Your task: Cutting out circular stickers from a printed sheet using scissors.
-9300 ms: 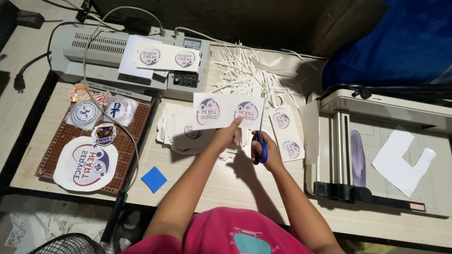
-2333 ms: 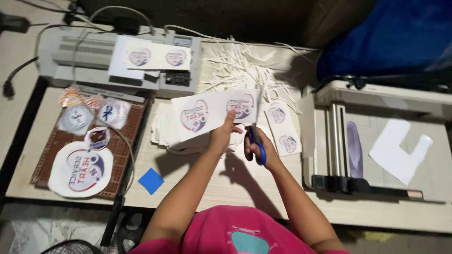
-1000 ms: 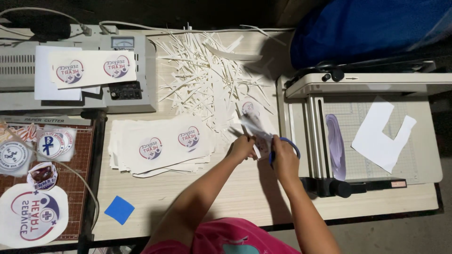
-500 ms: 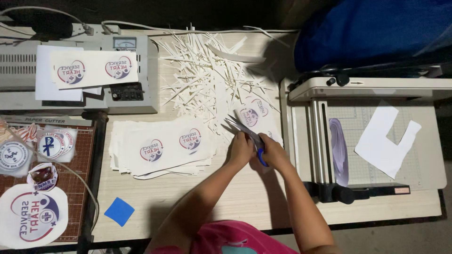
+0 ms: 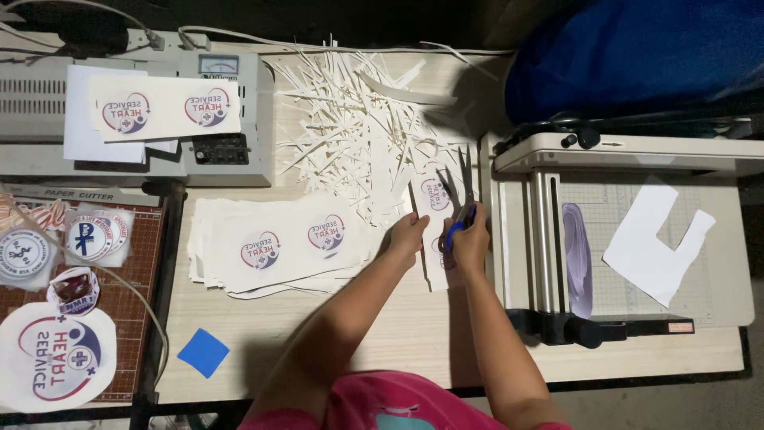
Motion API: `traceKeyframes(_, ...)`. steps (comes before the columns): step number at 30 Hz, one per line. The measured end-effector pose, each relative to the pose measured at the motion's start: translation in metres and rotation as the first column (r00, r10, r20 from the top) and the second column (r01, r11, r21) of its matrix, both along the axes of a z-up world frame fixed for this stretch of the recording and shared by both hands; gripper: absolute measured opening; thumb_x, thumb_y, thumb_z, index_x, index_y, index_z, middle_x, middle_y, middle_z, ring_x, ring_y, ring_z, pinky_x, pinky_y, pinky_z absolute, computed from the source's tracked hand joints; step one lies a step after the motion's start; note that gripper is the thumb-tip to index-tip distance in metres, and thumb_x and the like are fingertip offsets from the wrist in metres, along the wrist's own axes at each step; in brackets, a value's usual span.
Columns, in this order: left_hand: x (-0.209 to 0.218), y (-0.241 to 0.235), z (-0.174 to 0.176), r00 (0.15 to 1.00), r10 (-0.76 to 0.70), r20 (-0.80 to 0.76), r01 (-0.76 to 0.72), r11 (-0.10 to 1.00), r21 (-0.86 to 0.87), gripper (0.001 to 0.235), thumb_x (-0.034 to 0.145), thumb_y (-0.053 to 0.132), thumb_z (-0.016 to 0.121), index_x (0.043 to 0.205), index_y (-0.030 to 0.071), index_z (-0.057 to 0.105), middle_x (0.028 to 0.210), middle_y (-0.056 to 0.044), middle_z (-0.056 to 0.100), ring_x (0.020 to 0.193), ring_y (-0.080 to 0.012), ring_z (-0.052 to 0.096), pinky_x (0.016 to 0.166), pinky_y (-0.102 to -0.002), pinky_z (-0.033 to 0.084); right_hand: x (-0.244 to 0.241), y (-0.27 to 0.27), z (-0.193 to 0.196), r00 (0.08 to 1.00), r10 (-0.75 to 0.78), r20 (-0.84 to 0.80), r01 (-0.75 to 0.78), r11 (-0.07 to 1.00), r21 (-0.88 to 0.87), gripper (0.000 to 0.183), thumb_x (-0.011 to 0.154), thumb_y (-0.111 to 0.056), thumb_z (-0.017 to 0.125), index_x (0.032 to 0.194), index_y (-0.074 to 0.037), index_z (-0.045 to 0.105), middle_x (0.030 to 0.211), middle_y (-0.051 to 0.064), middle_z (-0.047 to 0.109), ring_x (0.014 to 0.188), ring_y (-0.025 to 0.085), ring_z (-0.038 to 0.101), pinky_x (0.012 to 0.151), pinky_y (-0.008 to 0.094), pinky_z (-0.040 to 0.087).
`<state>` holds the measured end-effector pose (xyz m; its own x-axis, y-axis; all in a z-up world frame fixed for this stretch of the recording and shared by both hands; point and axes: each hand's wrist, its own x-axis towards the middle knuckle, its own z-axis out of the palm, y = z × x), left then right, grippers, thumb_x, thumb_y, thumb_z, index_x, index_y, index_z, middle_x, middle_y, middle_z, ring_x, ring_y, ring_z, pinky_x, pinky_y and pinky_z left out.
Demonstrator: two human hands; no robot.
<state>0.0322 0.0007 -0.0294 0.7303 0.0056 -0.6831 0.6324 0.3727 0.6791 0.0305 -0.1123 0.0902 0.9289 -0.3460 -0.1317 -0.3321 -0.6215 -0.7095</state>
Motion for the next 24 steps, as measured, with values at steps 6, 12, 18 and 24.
traceKeyframes(6,-0.012,-0.025,0.049,0.965,-0.198,0.17,0.052,0.784,0.619,0.061,0.086,0.015,0.08,0.138,0.005,0.048,0.146,-0.027,0.03,0.13,-0.0398,0.036,0.106,-0.043,0.038,-0.004,-0.019,-0.018,0.997,0.029,0.071,-0.044,0.977,0.211,0.07,0.083,-0.016,0.085,0.141,-0.003,0.049,0.104,0.012,0.071,0.088,0.021,0.068,0.076,0.035,0.056)
traceKeyframes(12,-0.014,-0.011,0.084,0.988,0.067,0.139,-0.087,0.987,0.139,0.074,0.087,0.01,0.069,0.148,0.009,0.027,0.141,-0.021,0.046,0.125,-0.0305,0.054,0.099,-0.04,0.049,-0.008,-0.025,-0.013,0.996,0.08,-0.026,-0.063,0.909,0.412,0.061,0.082,-0.014,0.084,0.134,0.0,0.055,0.105,0.006,0.069,0.085,0.013,0.063,0.071,0.028,0.054)
traceKeyframes(18,-0.028,-0.006,0.048,0.981,0.004,0.195,0.009,0.998,-0.063,0.051,0.09,0.009,0.069,0.136,-0.005,0.052,0.122,-0.018,0.068,0.107,-0.0236,0.065,0.087,-0.035,0.055,-0.014,-0.025,-0.033,0.993,0.119,0.002,-0.101,0.834,0.543,0.068,0.078,-0.012,0.085,0.136,0.001,0.05,0.103,0.006,0.066,0.086,0.012,0.065,0.072,0.024,0.055)
traceKeyframes(24,-0.032,0.021,0.077,0.938,-0.104,0.33,0.082,0.993,0.08,0.056,0.091,0.014,0.07,0.139,0.0,0.044,0.124,-0.013,0.065,0.111,-0.0183,0.063,0.093,-0.033,0.053,-0.004,-0.052,-0.05,0.981,-0.01,-0.196,0.158,0.633,0.758,0.065,0.081,-0.01,0.082,0.138,-0.004,0.052,0.078,0.003,0.058,0.056,0.011,0.053,0.039,0.028,0.043)
